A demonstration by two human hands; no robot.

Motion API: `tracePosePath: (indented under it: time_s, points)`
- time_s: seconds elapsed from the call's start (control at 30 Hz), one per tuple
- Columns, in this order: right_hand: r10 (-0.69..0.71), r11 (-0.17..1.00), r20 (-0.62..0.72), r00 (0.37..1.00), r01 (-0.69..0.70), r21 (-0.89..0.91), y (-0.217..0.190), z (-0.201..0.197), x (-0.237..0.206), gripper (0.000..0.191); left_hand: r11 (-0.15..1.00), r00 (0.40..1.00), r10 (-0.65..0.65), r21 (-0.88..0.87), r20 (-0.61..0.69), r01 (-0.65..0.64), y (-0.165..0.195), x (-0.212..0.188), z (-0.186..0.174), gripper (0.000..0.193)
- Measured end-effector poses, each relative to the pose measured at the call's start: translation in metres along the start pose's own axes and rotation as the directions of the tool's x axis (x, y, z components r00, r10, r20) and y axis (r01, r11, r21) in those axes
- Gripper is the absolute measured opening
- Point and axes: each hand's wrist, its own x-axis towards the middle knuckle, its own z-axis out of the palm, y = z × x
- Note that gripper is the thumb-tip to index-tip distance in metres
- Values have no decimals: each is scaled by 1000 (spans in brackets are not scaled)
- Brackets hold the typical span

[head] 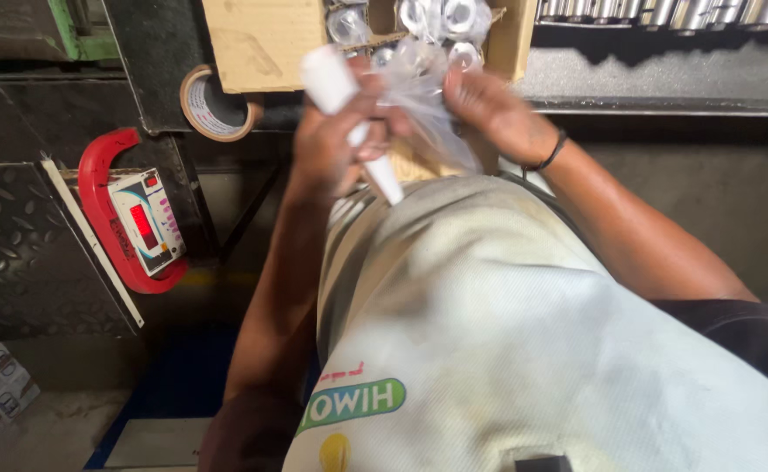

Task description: The person places cylindrical metal parts into individual plastic bags and arranges them in a cardboard box with a honeycomb divider. They then close the box, seal it with tape, and move it to a stack of similar boxes.

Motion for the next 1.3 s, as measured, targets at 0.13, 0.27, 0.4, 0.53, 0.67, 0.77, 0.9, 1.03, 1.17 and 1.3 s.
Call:
tracePosePath:
  time_s: [0.13,0.27,0.4,0.53,0.67,0.77,0.9,1.03,1.17,1.3]
  points:
    - [-267,957,-56,962,257,-136,15,28,23,39,999,924,-11,-36,-381,-3,-15,-21,-47,17]
    - [-467,458,-18,884,224,-860,9,25,65,31,943,861,-13,-293,-508,-159,-38,-26,-63,24]
    - [-434,448,280,856,475,-757,20,-15,130,45,976,871,20,-180,-491,-124,-44,-26,-59,24]
    - [-12,362,169,986,162,-918,41,-32,171,29,983,933,27,-162,-359,-91,-35,-34,-58,30]
    - [-220,586,139,966,245,-772,21,1,145,30,997,980,-21,-70,-198,7,-31,-29,-57,32]
    - [-599,675,-191,778,362,-643,-12,30,90,40,989,922,147,20,-359,-149,-38,-8,-45,32]
    - [-827,347,-31,562,466,-814,-35,34,33,31,906,934,3,-394,-359,-155,-48,18,-19,38]
    - [-473,872,-244,847,411,-266,-23,-20,17,26,963,934,-110,-271,-341,15,-30,39,-3,43]
    - [-667,140,-4,745,120,-983,-13,-48,0,35,805,938,242,591,-247,-52,-5,52,26,36]
    - [-448,893,-101,888,440,-94,-31,-46,-17,42,878,955,162,478,-249,-25,5,49,67,23]
